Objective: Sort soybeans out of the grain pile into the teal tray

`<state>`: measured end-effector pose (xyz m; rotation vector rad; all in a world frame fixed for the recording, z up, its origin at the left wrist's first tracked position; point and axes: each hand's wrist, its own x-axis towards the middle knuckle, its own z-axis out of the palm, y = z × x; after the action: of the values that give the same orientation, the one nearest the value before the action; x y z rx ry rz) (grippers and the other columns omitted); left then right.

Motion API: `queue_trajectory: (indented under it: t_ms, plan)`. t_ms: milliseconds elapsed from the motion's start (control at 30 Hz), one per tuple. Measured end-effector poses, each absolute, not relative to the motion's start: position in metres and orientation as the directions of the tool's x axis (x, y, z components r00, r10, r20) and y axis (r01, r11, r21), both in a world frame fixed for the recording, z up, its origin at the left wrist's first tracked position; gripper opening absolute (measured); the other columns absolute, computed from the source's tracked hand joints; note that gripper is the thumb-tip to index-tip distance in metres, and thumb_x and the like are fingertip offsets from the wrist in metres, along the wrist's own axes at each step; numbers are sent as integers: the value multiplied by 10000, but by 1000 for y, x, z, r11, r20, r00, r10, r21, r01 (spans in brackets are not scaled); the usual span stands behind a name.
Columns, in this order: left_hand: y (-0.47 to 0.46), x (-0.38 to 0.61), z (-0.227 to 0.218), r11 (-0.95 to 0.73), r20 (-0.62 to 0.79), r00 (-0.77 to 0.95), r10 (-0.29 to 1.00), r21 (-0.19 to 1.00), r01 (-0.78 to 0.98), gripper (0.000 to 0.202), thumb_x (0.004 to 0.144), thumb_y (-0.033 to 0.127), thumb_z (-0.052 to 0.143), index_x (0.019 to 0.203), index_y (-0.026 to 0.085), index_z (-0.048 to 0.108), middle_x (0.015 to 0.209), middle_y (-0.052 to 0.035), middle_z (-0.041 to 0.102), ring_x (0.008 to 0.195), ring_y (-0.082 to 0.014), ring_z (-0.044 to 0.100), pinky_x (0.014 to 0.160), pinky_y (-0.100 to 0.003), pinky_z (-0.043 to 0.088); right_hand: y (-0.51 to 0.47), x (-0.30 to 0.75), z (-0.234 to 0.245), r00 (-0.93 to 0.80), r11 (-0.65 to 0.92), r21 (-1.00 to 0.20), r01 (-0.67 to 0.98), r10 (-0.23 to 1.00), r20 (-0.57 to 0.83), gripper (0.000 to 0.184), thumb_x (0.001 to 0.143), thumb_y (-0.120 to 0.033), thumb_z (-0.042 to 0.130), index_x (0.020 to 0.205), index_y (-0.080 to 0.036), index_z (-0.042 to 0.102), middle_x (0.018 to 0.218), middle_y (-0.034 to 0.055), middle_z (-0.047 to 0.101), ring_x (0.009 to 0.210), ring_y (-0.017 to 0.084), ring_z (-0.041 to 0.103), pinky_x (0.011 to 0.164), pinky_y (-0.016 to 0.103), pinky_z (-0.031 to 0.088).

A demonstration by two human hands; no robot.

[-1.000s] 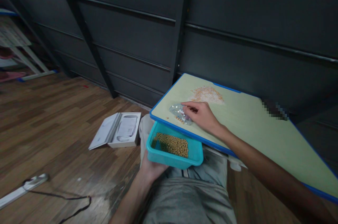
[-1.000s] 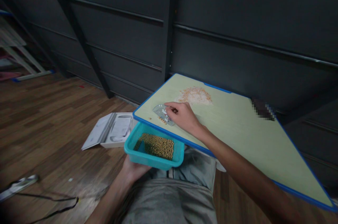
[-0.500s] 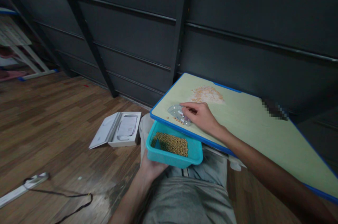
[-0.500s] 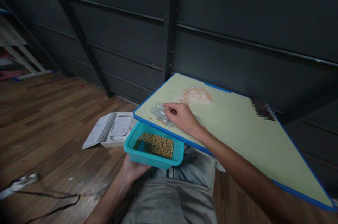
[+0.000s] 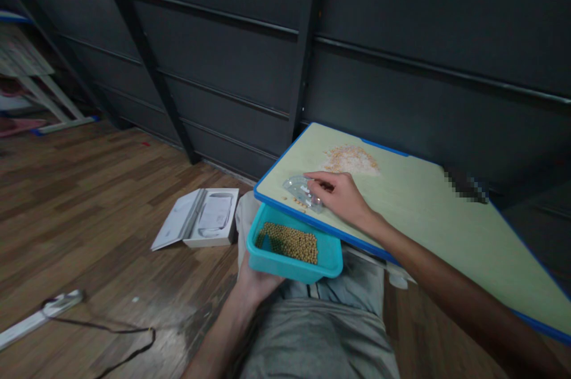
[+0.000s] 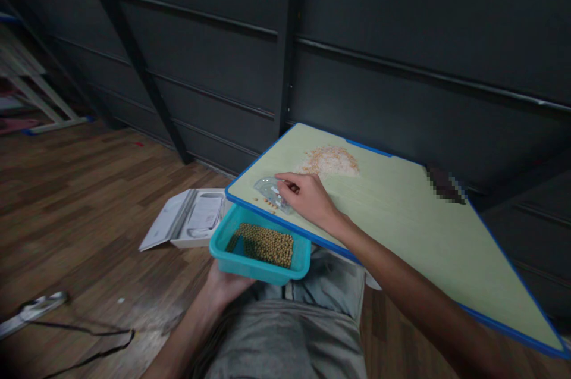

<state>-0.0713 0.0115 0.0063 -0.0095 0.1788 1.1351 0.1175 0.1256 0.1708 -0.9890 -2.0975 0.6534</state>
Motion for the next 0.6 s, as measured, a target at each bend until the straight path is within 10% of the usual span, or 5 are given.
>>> queue_trajectory:
  t_ms: [600]
  plan:
    - [13, -81, -5, 403, -136, 392, 910, 74, -912, 582, 1015, 351, 435, 1558, 149, 478, 1328, -177, 761, 1271, -353, 695, 1185, -600, 443, 121, 113, 172, -473, 573, -683, 453, 804, 361, 302, 948, -277, 645, 1172, -179, 821, 902, 74, 830, 724, 187, 725, 699, 317, 558]
